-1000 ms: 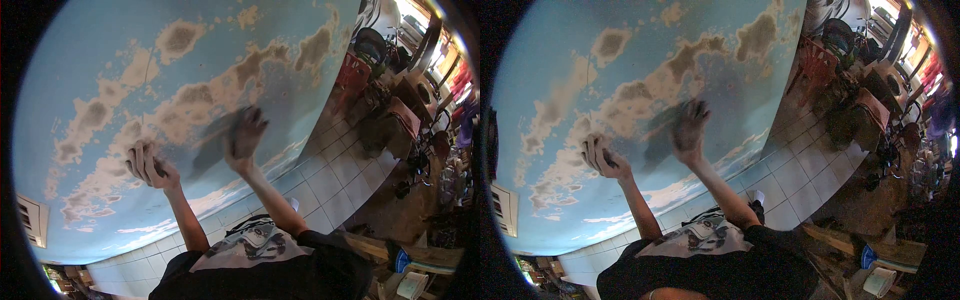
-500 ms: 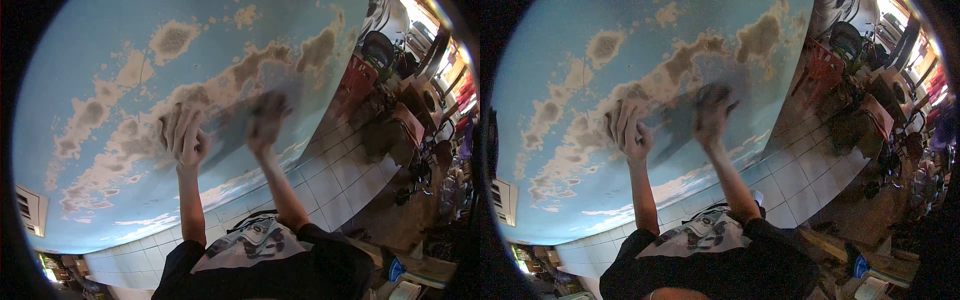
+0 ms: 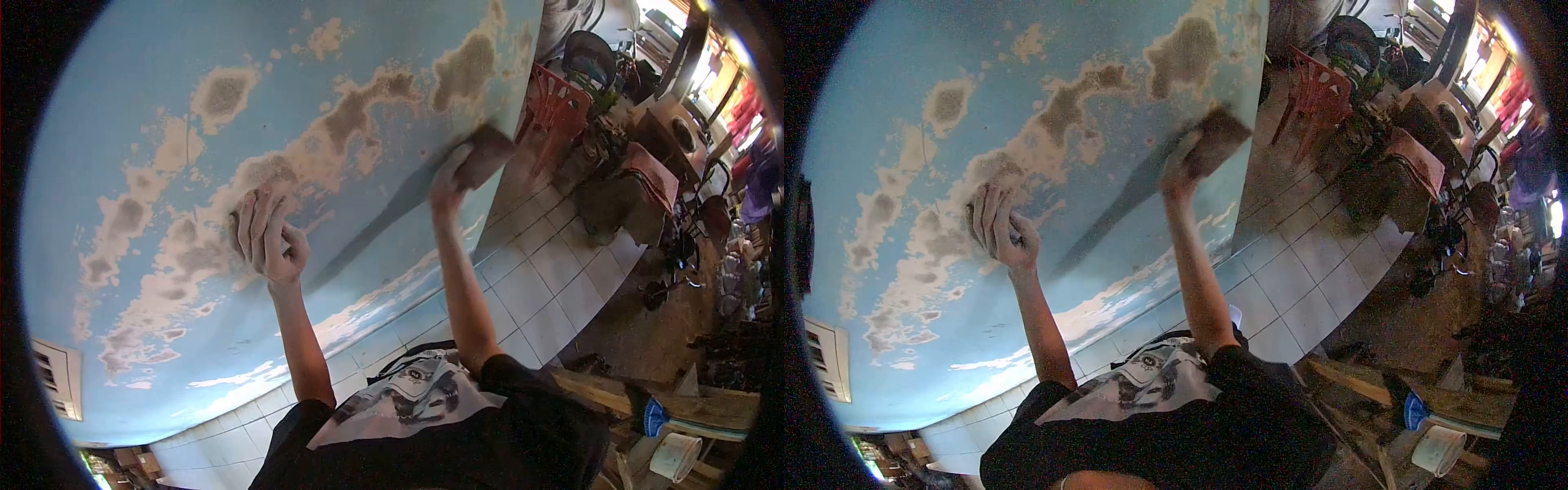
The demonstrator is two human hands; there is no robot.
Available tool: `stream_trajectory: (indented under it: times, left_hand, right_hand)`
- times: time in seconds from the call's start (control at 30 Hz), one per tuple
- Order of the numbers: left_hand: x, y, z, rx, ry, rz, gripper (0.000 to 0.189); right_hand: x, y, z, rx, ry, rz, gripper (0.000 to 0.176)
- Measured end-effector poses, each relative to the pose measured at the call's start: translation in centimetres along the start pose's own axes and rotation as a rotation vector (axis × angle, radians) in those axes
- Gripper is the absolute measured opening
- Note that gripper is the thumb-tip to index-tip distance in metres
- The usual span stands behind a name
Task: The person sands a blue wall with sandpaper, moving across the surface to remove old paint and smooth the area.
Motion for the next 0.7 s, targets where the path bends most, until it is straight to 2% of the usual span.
stream_trajectory:
  times: [0.07,0.1,0.17,0.2,0.27,0.3,0.33,0.4,0.43,0.47,0.53,0.57,0.63,0.7]
  left_hand:
    - [0.1,0.0,0.1,0.028,0.013,-0.011,0.035]
    - [0.2,0.0,0.3,0.059,0.021,-0.028,0.030]
    - [0.4,0.0,0.6,0.055,0.007,-0.042,0.031]
    - [0.6,0.0,0.7,0.051,-0.016,-0.063,0.033]
    - [1.1,0.3,1.2,0.087,-0.025,-0.097,0.036]
    - [1.4,0.5,1.6,0.127,-0.037,-0.131,0.038]
    - [1.2,1.2,1.5,0.126,-0.031,-0.138,0.038]
    - [1.1,2.5,1.8,0.162,-0.037,-0.171,0.041]
    - [1.3,2.8,1.8,0.152,-0.022,-0.167,0.041]
    - [1.7,3.0,1.9,0.141,-0.043,-0.201,0.040]
    - [2.3,3.6,2.1,0.126,-0.059,-0.242,0.039]
    - [2.8,4.0,2.6,0.155,-0.037,-0.268,0.043]
    - [3.6,4.4,2.9,0.182,-0.011,-0.288,0.047]
    - [3.8,4.4,2.6,0.172,0.006,-0.301,0.049]
  right_hand:
    - [-0.7,2.6,1.2,0.374,0.084,0.118,0.034]
    - [-0.2,2.1,0.6,0.372,0.087,0.108,0.034]
    - [1.7,-1.7,-7.0,-0.686,-0.716,0.167,0.041]
    - [2.4,-2.6,-9.8,-0.692,-0.709,0.163,0.041]
    - [5.1,-3.9,-9.8,0.081,-1.278,-0.634,0.044]
    - [3.4,-5.6,-5.2,-0.529,-0.853,-0.313,0.056]
    - [3.8,-4.6,-5.6,-0.524,-0.849,-0.320,0.056]
    - [3.0,-0.3,-8.4,-0.544,-0.710,-0.096,0.053]
    - [2.7,1.0,-6.2,-0.430,-0.678,-0.140,0.054]
    - [2.7,0.6,-4.5,-0.435,-0.669,-0.156,0.054]
    - [4.3,-1.6,-7.3,-0.585,-0.438,-0.152,0.054]
    - [4.2,-3.5,-7.5,-0.584,-0.436,-0.158,0.054]
    - [4.9,-7.1,-6.6,-0.510,-0.633,-0.429,0.055]
    - [5.4,-5.8,-6.9,-0.539,-0.686,-0.392,0.055]
Point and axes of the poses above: each hand's wrist, its own y-axis towards the middle knuckle, its own x-axis out of the palm, z = x × y, the point moved 6 cm from there along y, towards the middle knuckle, and after that the axes turned 3 degrees about z, right-handed, at the moved point
